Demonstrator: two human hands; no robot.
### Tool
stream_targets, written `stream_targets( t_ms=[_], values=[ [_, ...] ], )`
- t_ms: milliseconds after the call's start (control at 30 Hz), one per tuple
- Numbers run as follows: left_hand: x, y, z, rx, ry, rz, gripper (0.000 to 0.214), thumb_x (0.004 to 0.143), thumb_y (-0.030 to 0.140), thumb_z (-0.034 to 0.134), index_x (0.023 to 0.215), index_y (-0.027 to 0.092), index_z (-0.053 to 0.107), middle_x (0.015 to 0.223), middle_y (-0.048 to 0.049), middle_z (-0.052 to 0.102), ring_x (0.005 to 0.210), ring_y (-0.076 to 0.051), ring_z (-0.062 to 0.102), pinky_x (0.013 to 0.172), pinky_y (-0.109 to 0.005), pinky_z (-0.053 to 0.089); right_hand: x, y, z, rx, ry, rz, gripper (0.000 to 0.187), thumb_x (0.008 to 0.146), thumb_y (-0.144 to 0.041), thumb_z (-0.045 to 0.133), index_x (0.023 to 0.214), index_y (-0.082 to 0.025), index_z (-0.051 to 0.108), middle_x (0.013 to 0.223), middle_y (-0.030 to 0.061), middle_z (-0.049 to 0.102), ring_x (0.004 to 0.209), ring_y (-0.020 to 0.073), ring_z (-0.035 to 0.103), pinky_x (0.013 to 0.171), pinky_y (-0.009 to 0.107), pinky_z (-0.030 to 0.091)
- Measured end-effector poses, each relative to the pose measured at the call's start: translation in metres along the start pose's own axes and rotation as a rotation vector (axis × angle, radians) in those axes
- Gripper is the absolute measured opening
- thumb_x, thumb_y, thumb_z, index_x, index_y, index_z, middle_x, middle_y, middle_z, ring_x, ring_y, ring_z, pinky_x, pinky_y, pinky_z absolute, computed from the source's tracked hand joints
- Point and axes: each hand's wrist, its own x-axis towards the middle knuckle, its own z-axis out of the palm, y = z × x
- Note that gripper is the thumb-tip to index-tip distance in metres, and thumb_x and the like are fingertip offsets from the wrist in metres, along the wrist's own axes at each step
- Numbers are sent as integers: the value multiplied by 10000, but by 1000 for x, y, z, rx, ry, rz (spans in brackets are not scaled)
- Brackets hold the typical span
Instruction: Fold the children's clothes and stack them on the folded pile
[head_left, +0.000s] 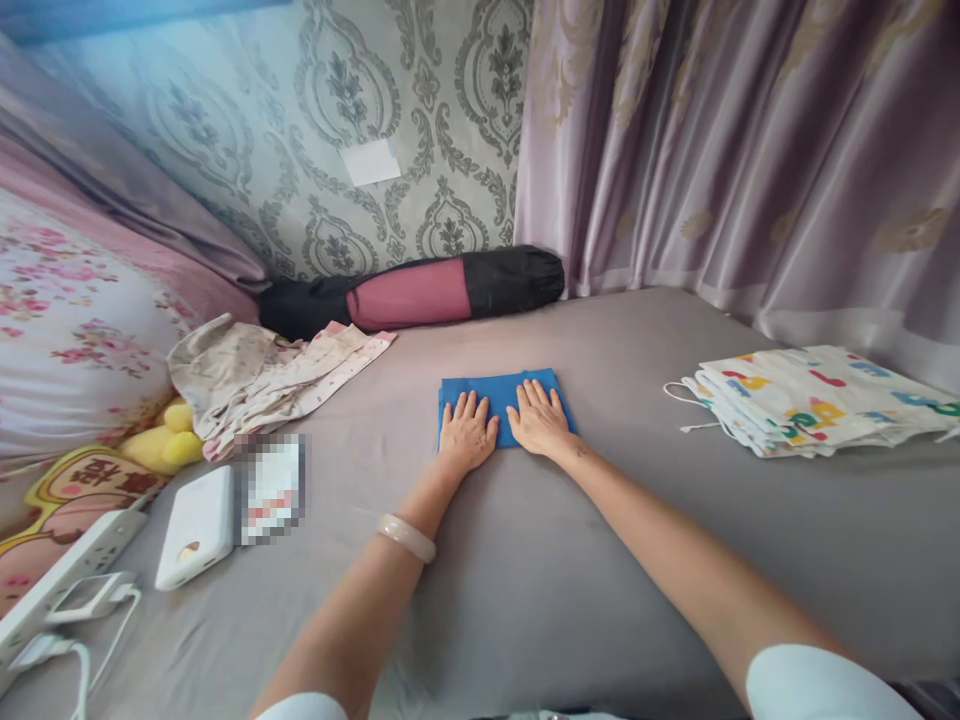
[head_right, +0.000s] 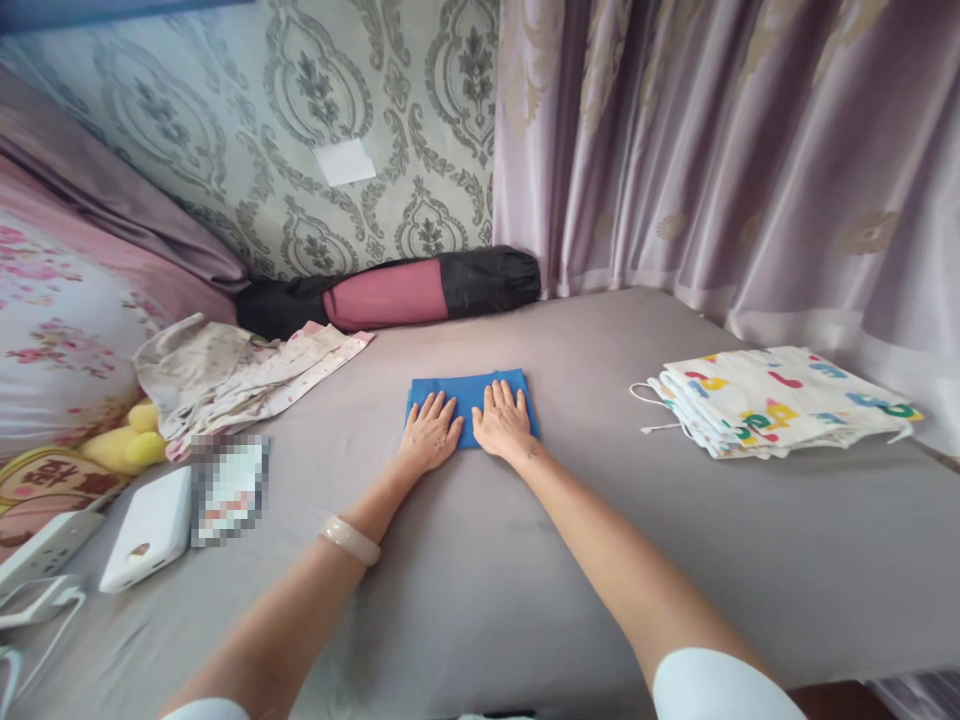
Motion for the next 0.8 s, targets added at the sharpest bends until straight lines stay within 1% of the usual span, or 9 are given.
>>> stream_targets(
  t_ms=[67,133,200,300,367,467,567,667,800],
  values=[
    [6,-3,-8,-11,12,24,527,983,464,281,1361,175,509,1482,-134,447,1401,-295,353,1141,-515,269,5,3,-5,14,13,5,602,984,-363,225,1448,-17,389,1538,171,332,1445,286,238,1172,504,167],
    [16,-8,-13,-14,70,32,523,989,458,262,1314,164,546,1434,-135,504,1381,-286,383,1146,-496,265,11,8,-9,-1,79,3,595,988,-353,210,1446,-20,394,1536,168,339,1446,278,235,1178,498,145],
    [26,-16,-13,-7,116,4,520,993,429,255,1346,152,516,1467,-131,467,1419,-278,321,1172,-475,217,16,13,-8,-25,119,-2,590,989,-342,213,1463,-26,363,1555,158,302,1458,264,201,1187,483,117],
    [36,-28,-4,-31,33,-65,549,991,413,259,1443,137,399,1554,-124,329,1458,-278,231,1186,-467,186,21,20,-2,-29,58,13,593,989,-348,217,1480,-37,333,1571,146,267,1463,260,188,1186,479,131],
    [38,-32,2,-58,-26,-91,566,990,425,251,1468,140,356,1571,-119,293,1457,-277,234,1184,-465,193,21,22,2,-30,32,26,599,990,-354,215,1483,-31,325,1573,149,262,1461,268,191,1184,485,139],
    [37,-33,4,-53,-21,-82,566,988,443,248,1462,154,360,1571,-121,293,1451,-281,245,1177,-485,195,22,22,2,-44,34,21,598,992,-360,234,1476,-22,331,1567,164,273,1454,282,206,1175,496,148],
    [42,-34,-6,-22,-15,-38,523,991,439,238,1375,170,468,1496,-137,424,1380,-291,377,1158,-529,200,29,24,-7,-44,48,-3,529,996,-356,266,1396,-74,467,1497,172,408,1384,291,345,1151,498,187],
    [58,-41,-23,-12,-75,-56,441,993,344,243,1284,198,541,1350,-119,573,1267,-266,506,1147,-533,196,45,33,-20,-35,54,-26,437,1001,-287,269,1207,-149,628,1314,143,594,1220,266,520,1102,460,264],
    [84,-59,-39,-25,-220,-133,365,925,260,391,1206,176,607,1307,-154,589,1244,-293,523,1074,-498,318,69,50,-33,-35,-59,-14,388,987,-238,316,1164,-182,657,1247,132,623,1183,259,543,1003,405,369]
  ],
)
